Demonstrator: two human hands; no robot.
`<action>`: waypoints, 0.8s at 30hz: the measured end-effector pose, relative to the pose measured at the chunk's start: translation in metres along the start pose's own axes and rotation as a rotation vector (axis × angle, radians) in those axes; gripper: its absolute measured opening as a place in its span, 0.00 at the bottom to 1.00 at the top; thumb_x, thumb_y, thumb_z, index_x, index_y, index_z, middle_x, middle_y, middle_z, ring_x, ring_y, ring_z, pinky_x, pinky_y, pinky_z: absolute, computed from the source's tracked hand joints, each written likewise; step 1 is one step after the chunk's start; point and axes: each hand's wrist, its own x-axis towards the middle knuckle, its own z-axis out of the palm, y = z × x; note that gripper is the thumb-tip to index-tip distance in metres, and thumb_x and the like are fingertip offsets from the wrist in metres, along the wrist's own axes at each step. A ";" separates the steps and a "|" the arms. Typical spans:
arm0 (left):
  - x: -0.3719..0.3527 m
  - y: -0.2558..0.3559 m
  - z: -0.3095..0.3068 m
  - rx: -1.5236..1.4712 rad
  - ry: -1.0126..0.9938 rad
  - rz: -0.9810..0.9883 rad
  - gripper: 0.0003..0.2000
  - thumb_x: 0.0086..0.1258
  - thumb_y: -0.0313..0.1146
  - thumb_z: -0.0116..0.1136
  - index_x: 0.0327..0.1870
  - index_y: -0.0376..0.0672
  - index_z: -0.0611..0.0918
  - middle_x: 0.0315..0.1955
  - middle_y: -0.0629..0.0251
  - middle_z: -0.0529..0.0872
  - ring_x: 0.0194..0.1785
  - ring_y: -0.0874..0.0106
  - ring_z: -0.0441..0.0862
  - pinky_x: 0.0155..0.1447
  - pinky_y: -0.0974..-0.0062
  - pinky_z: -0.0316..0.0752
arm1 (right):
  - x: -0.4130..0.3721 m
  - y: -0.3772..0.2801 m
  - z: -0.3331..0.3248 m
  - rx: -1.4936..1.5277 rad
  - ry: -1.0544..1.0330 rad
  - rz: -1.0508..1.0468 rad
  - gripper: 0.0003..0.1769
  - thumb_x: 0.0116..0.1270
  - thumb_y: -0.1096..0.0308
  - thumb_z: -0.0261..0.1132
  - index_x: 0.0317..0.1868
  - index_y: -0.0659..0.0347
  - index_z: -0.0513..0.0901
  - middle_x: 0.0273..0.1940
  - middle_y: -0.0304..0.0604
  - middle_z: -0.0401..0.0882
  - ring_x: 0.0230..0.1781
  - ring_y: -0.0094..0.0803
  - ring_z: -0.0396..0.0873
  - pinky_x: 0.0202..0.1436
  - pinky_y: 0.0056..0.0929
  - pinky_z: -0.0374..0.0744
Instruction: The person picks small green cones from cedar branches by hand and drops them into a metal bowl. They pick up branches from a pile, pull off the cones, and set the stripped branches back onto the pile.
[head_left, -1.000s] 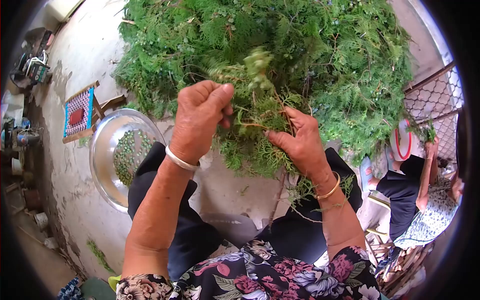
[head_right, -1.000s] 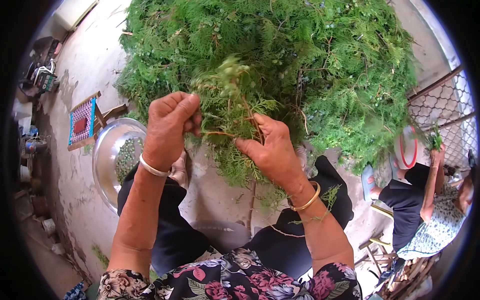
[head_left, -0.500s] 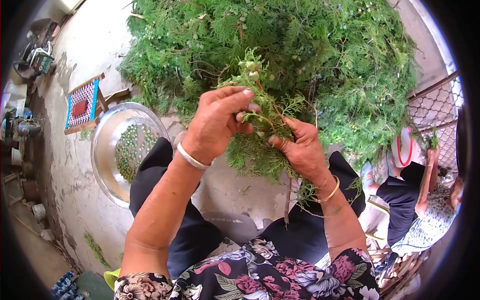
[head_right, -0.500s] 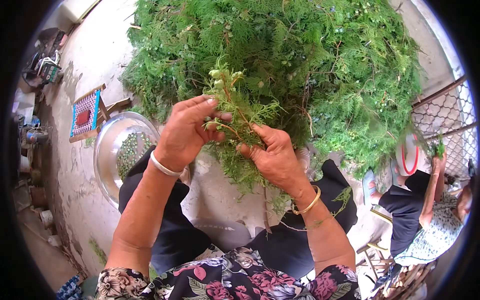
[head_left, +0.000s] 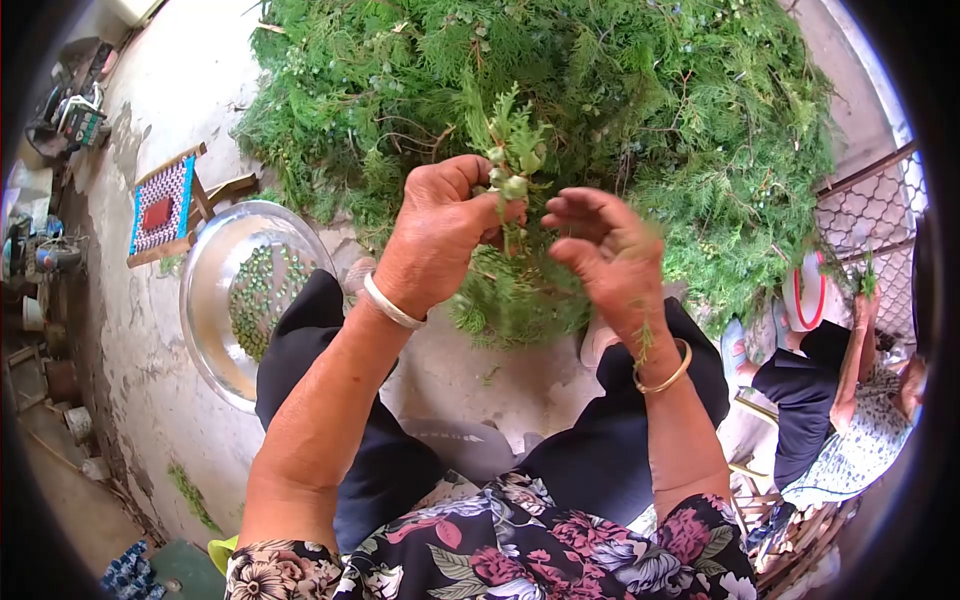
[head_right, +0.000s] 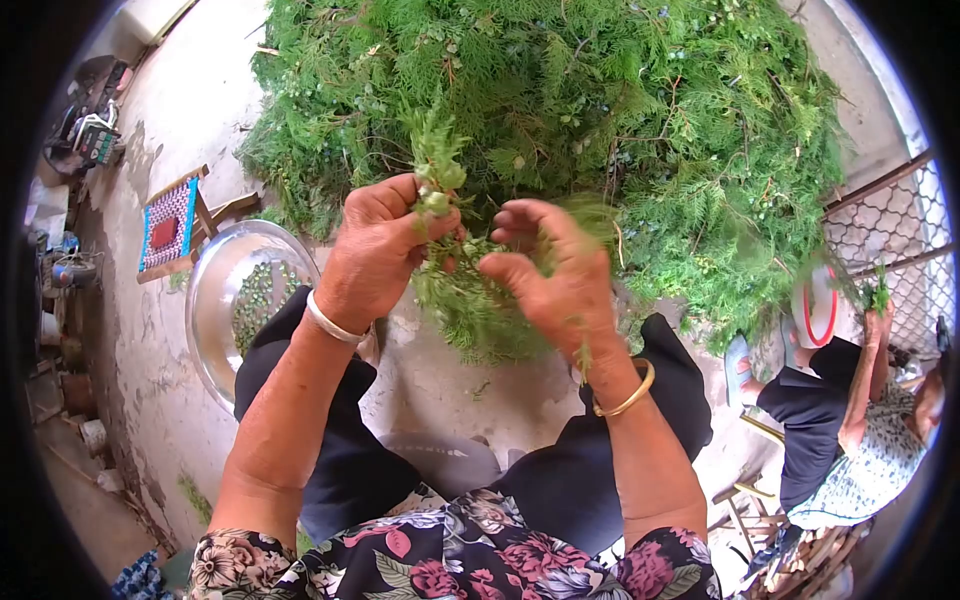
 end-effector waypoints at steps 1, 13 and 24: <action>0.000 -0.002 0.004 -0.034 0.000 -0.010 0.08 0.62 0.22 0.60 0.42 0.34 0.79 0.30 0.67 0.82 0.31 0.79 0.79 0.32 0.80 0.74 | -0.002 -0.001 0.004 -0.038 -0.065 0.059 0.27 0.54 0.74 0.73 0.54 0.69 0.75 0.45 0.47 0.83 0.42 0.27 0.81 0.49 0.24 0.79; 0.001 0.002 0.001 -0.252 -0.105 -0.092 0.08 0.64 0.23 0.58 0.44 0.33 0.78 0.33 0.63 0.83 0.35 0.75 0.82 0.41 0.74 0.79 | 0.001 -0.005 -0.003 0.119 -0.094 0.144 0.11 0.70 0.68 0.60 0.30 0.65 0.79 0.22 0.30 0.73 0.21 0.13 0.65 0.24 0.17 0.66; -0.006 -0.001 0.010 -0.359 -0.081 -0.114 0.09 0.72 0.30 0.51 0.45 0.33 0.77 0.38 0.59 0.83 0.32 0.75 0.81 0.42 0.69 0.82 | 0.003 -0.006 -0.009 0.645 -0.095 0.432 0.13 0.71 0.63 0.58 0.32 0.63 0.80 0.29 0.34 0.77 0.18 0.14 0.64 0.22 0.15 0.70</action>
